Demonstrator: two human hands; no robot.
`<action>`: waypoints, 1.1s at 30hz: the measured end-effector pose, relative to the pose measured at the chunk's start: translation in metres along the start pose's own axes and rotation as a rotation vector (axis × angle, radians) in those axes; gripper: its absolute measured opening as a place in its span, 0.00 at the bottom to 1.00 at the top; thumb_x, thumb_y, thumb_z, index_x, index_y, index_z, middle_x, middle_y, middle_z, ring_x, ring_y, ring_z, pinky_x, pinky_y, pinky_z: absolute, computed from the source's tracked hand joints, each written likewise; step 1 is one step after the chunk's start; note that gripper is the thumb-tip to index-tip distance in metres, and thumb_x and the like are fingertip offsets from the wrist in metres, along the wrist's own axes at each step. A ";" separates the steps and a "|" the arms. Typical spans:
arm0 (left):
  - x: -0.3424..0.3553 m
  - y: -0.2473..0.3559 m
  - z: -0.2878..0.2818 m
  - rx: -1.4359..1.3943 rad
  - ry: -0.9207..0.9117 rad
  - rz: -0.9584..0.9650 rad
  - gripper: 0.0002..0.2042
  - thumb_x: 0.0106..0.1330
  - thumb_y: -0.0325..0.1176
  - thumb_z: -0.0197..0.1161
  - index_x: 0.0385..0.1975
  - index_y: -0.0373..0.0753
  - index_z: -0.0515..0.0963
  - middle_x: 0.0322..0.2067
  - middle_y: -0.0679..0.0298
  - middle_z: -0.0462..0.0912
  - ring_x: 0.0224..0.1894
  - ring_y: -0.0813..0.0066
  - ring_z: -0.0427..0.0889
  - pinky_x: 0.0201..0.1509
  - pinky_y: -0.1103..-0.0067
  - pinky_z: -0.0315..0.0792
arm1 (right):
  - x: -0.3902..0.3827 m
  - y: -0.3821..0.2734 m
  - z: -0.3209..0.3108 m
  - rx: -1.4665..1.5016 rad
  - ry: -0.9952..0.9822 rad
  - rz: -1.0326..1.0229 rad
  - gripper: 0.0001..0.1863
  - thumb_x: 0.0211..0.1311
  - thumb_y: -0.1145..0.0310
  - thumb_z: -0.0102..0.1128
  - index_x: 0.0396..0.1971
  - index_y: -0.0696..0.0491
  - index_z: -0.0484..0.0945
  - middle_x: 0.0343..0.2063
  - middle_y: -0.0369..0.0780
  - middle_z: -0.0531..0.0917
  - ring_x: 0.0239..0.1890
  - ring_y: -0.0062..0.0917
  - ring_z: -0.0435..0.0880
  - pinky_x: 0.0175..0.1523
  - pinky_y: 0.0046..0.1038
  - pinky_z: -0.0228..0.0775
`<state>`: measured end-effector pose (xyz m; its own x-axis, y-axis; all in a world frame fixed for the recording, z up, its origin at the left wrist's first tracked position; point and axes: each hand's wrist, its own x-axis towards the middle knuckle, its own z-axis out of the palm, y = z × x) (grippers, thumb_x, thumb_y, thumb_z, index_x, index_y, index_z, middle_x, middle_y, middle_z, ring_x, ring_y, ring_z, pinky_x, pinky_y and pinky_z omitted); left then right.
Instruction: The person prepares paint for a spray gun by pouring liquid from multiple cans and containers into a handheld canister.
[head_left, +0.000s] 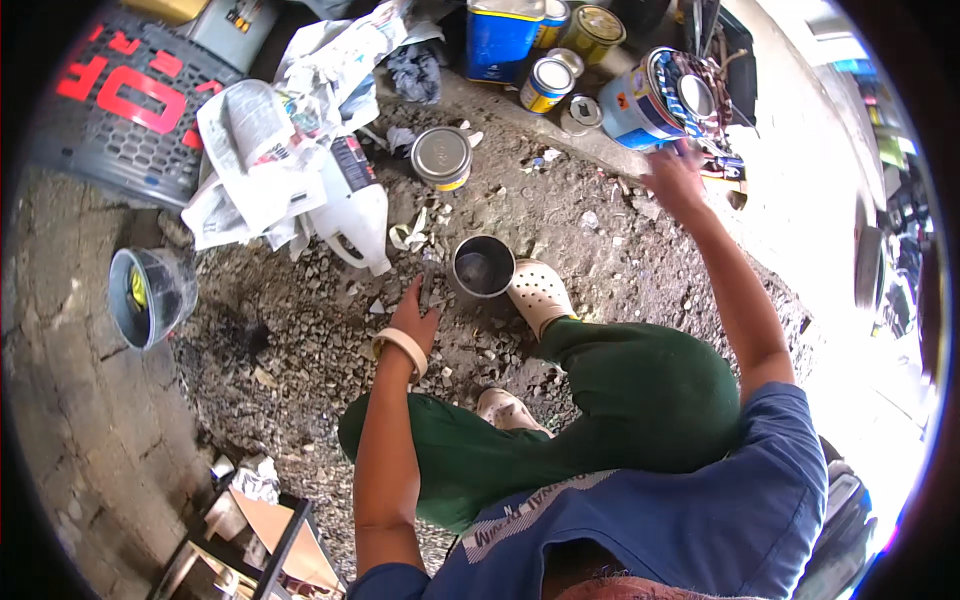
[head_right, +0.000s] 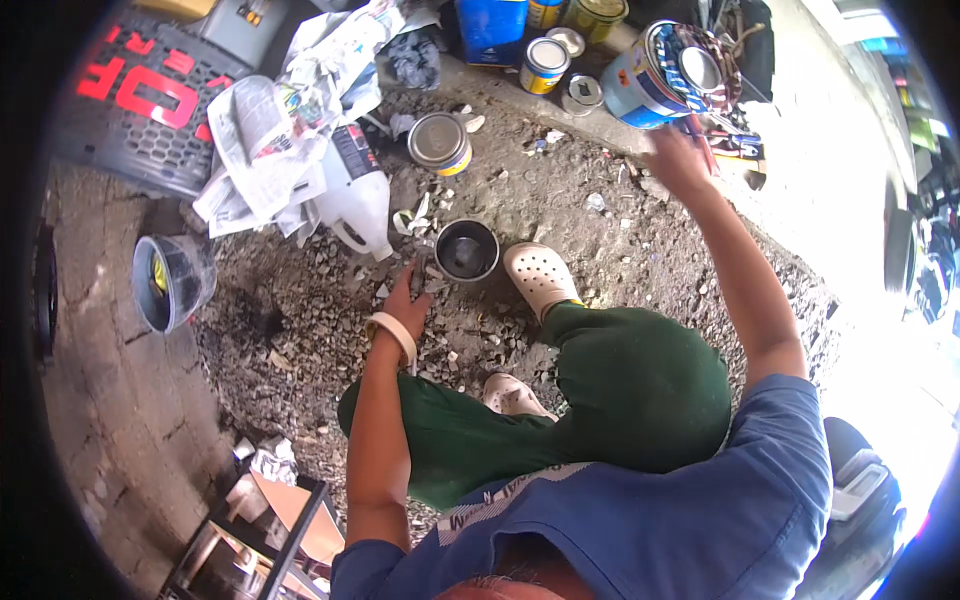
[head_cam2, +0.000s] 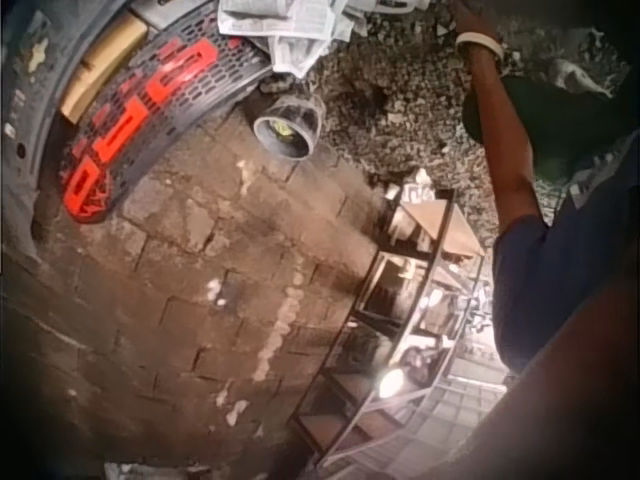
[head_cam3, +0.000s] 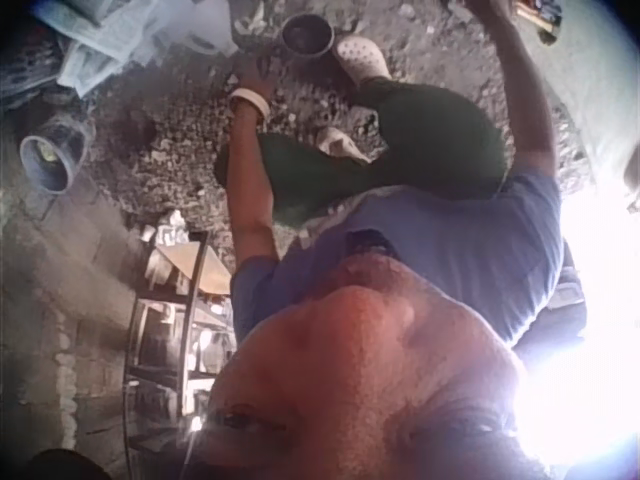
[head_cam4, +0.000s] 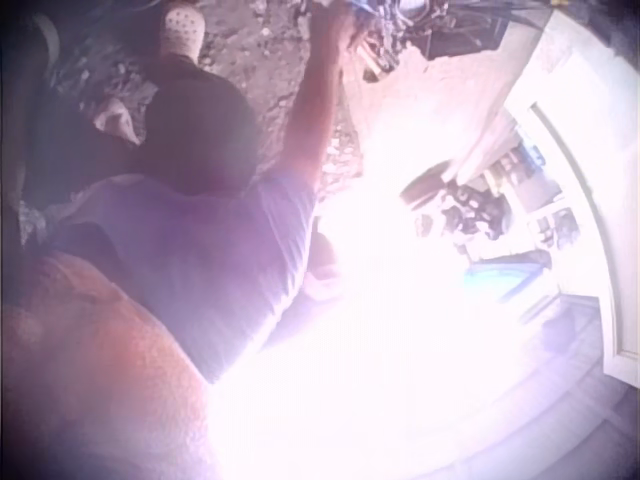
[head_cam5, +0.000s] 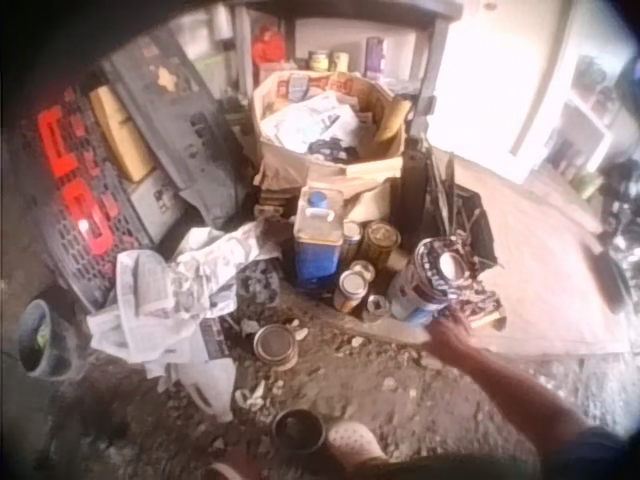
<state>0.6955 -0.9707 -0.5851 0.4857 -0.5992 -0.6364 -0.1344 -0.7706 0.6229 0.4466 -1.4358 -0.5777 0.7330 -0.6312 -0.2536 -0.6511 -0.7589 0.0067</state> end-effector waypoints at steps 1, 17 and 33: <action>0.001 0.002 -0.003 0.019 -0.010 -0.057 0.34 0.65 0.31 0.57 0.73 0.38 0.57 0.60 0.40 0.74 0.60 0.42 0.75 0.63 0.61 0.69 | -0.003 -0.034 -0.003 0.240 0.038 -0.066 0.27 0.60 0.59 0.66 0.57 0.55 0.76 0.56 0.47 0.78 0.60 0.43 0.76 0.66 0.42 0.67; -0.036 -0.011 -0.025 -0.214 0.101 -0.058 0.32 0.68 0.28 0.59 0.73 0.39 0.58 0.63 0.45 0.73 0.65 0.49 0.73 0.67 0.65 0.67 | 0.137 -0.316 -0.023 -0.137 -0.351 -0.777 0.55 0.46 0.62 0.80 0.74 0.31 0.56 0.75 0.48 0.54 0.67 0.56 0.67 0.64 0.53 0.72; -0.040 -0.032 -0.027 -0.171 0.204 -0.026 0.31 0.71 0.28 0.58 0.73 0.38 0.58 0.52 0.54 0.81 0.48 0.70 0.82 0.56 0.73 0.75 | 0.157 -0.312 -0.022 0.001 -0.367 -0.880 0.51 0.39 0.69 0.80 0.69 0.37 0.67 0.66 0.49 0.66 0.56 0.50 0.80 0.54 0.44 0.79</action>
<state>0.7037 -0.9166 -0.5676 0.6534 -0.5098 -0.5595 0.0205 -0.7270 0.6863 0.7692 -1.3016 -0.5988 0.8526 0.2566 -0.4552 0.1045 -0.9373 -0.3325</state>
